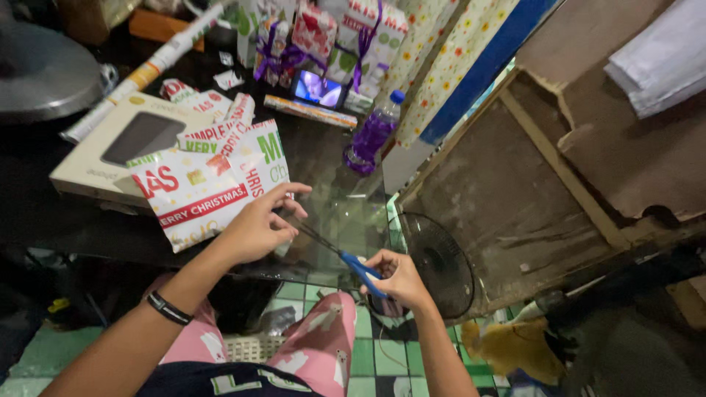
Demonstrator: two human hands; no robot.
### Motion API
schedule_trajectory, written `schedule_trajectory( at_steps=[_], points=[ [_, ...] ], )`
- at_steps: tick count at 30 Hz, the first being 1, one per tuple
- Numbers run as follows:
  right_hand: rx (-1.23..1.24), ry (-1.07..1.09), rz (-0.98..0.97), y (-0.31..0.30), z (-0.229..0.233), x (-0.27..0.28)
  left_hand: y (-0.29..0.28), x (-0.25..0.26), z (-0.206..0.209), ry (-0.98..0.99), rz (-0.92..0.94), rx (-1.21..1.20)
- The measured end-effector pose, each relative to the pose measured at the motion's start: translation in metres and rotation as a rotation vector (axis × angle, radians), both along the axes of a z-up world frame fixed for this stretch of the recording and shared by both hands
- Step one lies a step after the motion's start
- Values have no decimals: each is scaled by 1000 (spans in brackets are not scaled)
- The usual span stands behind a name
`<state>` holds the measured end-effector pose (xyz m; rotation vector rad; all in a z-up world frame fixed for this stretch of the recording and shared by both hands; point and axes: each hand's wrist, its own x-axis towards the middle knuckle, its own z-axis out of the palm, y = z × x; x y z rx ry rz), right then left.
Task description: The person wraps a small rectangular box with Christmas-themed wrapping paper. They fold the paper around the box, apply clear tape to secure the edges, and use scissors to cut the tape. The wrapped gift is placed on the table among other wrapped items.
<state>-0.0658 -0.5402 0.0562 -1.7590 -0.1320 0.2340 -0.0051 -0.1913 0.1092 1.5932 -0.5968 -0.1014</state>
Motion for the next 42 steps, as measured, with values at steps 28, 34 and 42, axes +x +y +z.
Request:
schedule_trajectory(
  at_steps=[28,34,42],
  points=[
    [-914,-499,-413,30,9,19,34,-63,34,-244,104,-190],
    [-1078,-781,-354,74,32,16,97,-93,40,-219,280,-171],
    [-128,-473,255,292,29,-42,159,-105,19,-256,510,-196]
  ],
)
